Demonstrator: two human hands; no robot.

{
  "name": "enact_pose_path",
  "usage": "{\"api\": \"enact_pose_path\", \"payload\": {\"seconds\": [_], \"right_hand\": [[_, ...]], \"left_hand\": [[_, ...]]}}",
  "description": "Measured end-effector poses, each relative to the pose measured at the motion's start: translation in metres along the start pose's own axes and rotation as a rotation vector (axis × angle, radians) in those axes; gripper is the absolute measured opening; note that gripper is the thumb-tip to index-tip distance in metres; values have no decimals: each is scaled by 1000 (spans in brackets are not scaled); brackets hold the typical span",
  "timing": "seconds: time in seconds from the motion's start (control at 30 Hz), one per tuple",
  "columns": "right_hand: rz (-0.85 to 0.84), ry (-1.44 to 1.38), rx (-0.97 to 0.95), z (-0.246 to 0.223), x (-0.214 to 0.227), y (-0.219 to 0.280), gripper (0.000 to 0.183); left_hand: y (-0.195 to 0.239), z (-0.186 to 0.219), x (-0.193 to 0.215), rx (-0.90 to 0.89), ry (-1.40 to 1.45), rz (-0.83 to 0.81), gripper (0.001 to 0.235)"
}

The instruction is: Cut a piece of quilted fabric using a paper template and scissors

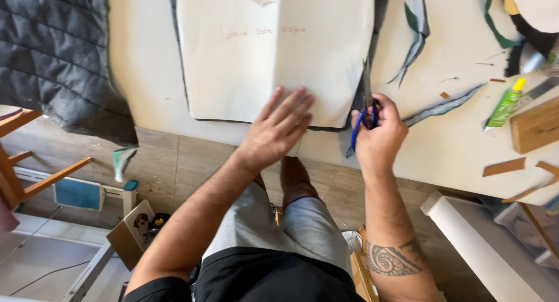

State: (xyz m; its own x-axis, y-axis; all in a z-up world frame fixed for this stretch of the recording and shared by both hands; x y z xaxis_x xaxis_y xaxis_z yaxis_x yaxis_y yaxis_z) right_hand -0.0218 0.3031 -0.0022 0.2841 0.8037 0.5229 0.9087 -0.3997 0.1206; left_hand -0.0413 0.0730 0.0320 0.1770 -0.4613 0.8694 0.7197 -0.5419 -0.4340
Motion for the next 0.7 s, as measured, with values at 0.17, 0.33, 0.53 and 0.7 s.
{"api": "enact_pose_path", "payload": {"seconds": [0.17,0.33,0.53,0.7], "right_hand": [[-1,17,-1,-2,2,-2,47],[-34,51,-30,-10,0,-8,44],[-7,70,-2,-20,-2,-7,43],[0,74,8,-13,-1,-7,43]], "left_hand": [[-14,18,-15,5,26,-14,37],[-28,14,-12,148,4,-141,72],[-31,6,-19,171,-103,-330,98],[-26,6,-26,139,-148,-313,89]]}}
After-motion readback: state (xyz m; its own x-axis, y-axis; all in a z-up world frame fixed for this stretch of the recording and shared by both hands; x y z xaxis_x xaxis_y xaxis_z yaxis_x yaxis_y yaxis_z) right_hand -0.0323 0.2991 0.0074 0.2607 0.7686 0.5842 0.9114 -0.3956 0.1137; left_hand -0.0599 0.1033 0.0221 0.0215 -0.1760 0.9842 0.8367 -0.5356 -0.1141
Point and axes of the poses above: each hand's wrist, its own y-axis away from the middle knuckle, its own x-axis out of the back of the hand, z = x × y, the point moved 5 cm from there along -y, towards the middle knuckle, and after that the axes turned 14 degrees about -y, right-handed, at the moved point
